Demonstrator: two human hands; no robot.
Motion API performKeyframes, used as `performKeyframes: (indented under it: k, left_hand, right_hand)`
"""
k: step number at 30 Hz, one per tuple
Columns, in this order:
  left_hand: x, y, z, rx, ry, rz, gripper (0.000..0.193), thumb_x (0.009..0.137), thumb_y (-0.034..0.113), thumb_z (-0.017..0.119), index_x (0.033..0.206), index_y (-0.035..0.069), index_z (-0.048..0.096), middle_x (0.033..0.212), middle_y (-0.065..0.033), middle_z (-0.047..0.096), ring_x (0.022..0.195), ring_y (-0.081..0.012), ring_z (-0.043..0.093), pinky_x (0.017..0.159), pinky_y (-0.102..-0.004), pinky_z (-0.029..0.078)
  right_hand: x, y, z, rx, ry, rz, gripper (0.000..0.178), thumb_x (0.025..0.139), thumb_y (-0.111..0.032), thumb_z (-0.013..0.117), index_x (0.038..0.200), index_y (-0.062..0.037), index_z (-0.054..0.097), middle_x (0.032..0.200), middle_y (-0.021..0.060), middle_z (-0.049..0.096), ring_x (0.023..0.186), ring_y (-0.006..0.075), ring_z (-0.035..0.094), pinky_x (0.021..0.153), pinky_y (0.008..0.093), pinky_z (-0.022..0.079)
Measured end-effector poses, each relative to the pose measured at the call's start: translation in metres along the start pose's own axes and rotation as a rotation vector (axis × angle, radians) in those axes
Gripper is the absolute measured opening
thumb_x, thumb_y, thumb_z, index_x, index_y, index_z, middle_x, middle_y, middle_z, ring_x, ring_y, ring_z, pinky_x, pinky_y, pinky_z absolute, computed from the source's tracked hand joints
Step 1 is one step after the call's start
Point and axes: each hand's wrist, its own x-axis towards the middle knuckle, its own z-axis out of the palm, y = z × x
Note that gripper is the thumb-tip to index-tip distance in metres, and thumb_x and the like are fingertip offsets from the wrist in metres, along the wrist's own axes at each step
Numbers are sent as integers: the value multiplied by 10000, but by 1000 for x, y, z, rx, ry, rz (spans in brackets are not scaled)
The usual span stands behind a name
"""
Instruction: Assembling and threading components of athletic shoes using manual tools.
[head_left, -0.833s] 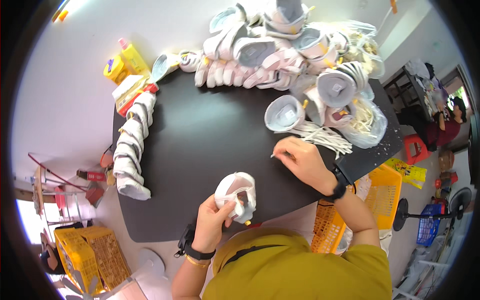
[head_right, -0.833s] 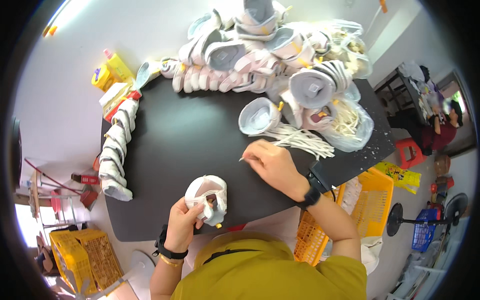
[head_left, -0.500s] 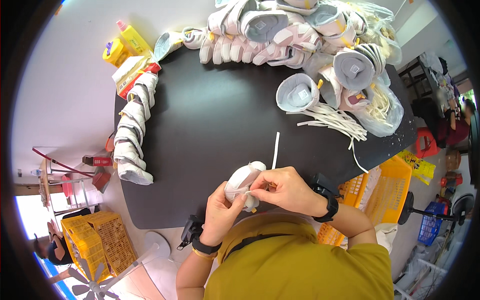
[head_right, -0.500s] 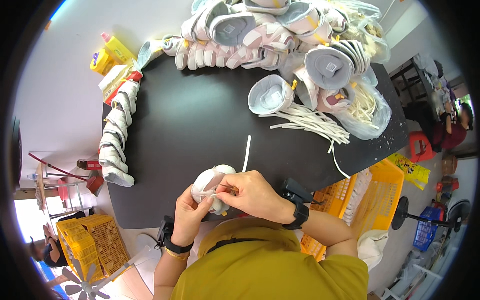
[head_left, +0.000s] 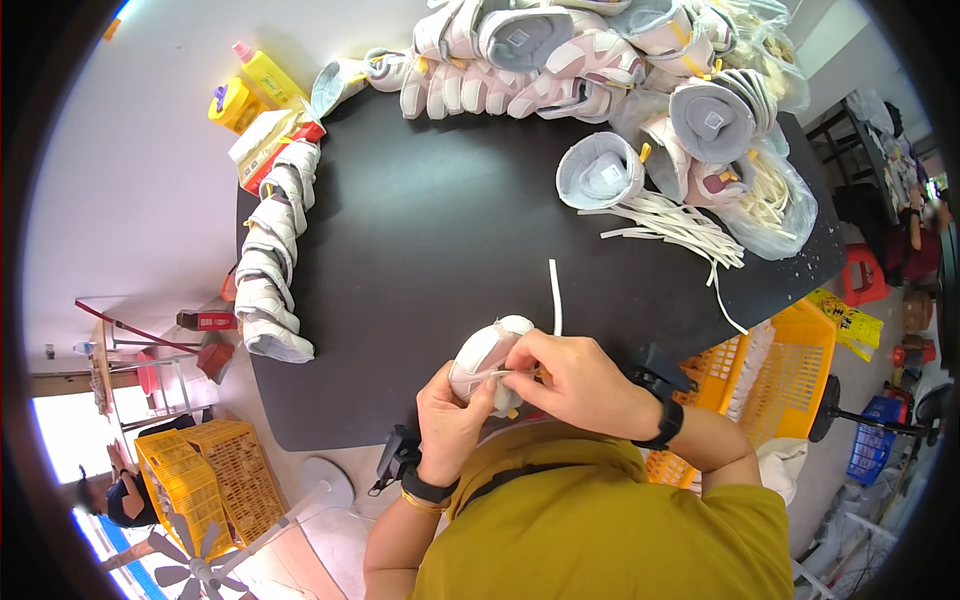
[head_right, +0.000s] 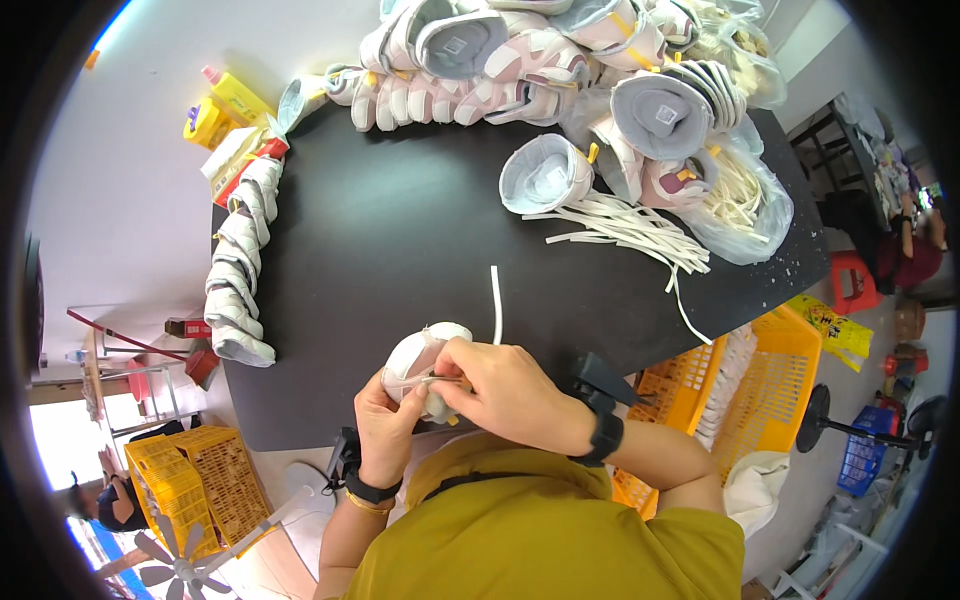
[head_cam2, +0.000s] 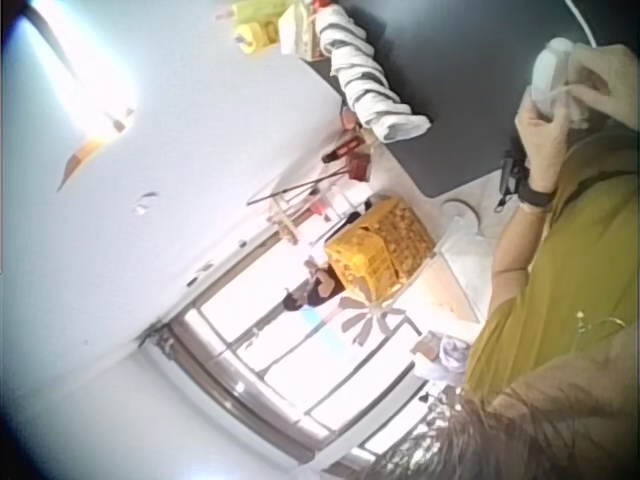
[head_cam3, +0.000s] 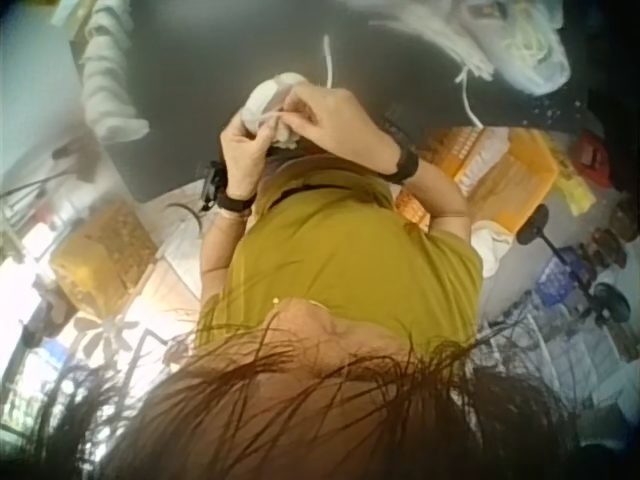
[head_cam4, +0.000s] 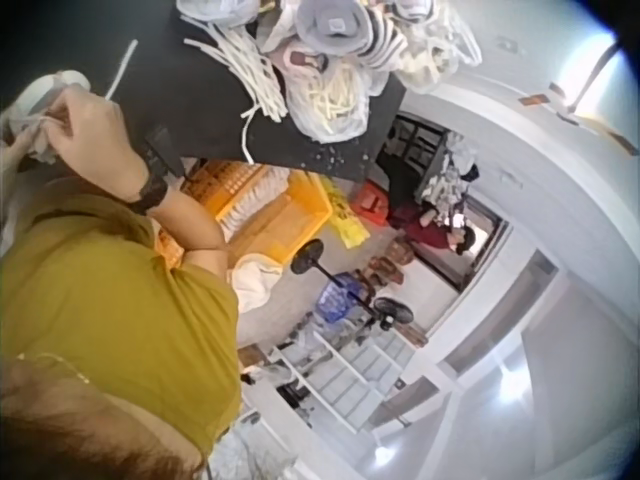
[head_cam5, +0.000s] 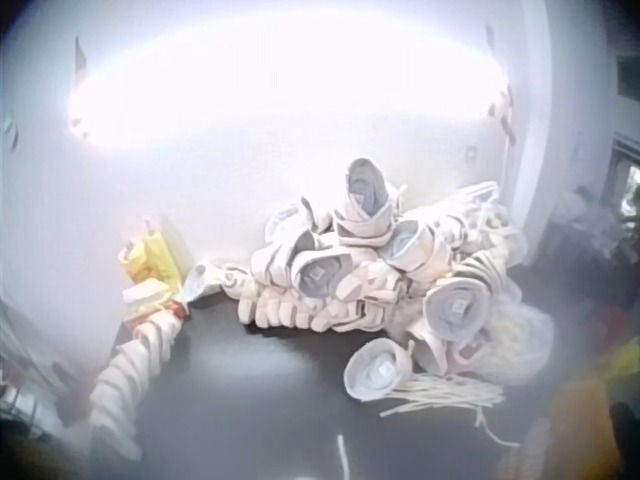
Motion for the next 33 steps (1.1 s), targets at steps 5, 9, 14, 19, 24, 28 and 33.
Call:
performKeyframes:
  k: [5, 9, 14, 19, 24, 28, 33]
  left_hand:
    - [-2, -3, -3, -51, 60, -35, 194, 908, 51, 656, 1083, -31, 638, 916, -21, 680, 794, -54, 610, 688, -215, 517]
    - [-2, -3, -3, -61, 51, -54, 179, 914, 54, 650, 1072, -30, 638, 933, -26, 679, 803, -57, 611, 693, -217, 518]
    - [-4, -2, 0, -74, 53, -42, 181, 908, 46, 657, 1068, -36, 636, 946, -32, 677, 823, -64, 613, 713, -223, 517]
    - [-6, -5, 2, -23, 64, -2, 197, 898, 27, 656, 1080, -45, 634, 953, -34, 679, 844, -67, 611, 749, -228, 507]
    - [-9, -4, 4, 1, 81, -1, 222, 894, 19, 650, 1103, -52, 631, 959, -31, 677, 847, -67, 610, 750, -223, 506]
    - [-11, -4, 6, 55, 101, 24, 220, 890, 9, 648, 1103, -47, 639, 936, -18, 669, 825, -60, 601, 707, -213, 500]
    - [-13, -11, 5, 423, 120, 252, 196, 856, -35, 653, 1051, -15, 669, 813, -30, 634, 682, -71, 561, 571, -234, 453]
  right_hand:
    - [-17, -17, -21, 49, 9, -38, 153, 891, -44, 576, 1008, 1, 489, 907, 161, 546, 788, 334, 612, 683, 383, 486]
    - [-34, 3, -17, -62, -88, -129, 130, 911, -32, 564, 1036, -6, 538, 820, 135, 572, 703, 323, 616, 606, 394, 487]
    - [-29, 13, 0, -279, -85, -139, 169, 902, -87, 613, 1064, -51, 646, 745, 114, 661, 591, 289, 638, 514, 371, 494]
    - [-21, 16, 4, -182, -131, -31, 127, 927, -127, 575, 979, -48, 660, 690, 136, 662, 561, 302, 635, 518, 378, 494]
    - [-16, 17, 2, -71, -166, 37, 147, 940, -162, 557, 945, -48, 649, 634, 150, 641, 541, 336, 620, 516, 419, 488]
    - [-13, 14, -4, -31, -233, 82, 166, 946, -165, 542, 936, -40, 650, 640, 161, 641, 559, 350, 623, 541, 428, 494]
    - [-16, 26, 4, 142, -240, 90, 225, 994, -202, 492, 940, -39, 638, 564, 97, 577, 424, 264, 517, 476, 359, 433]
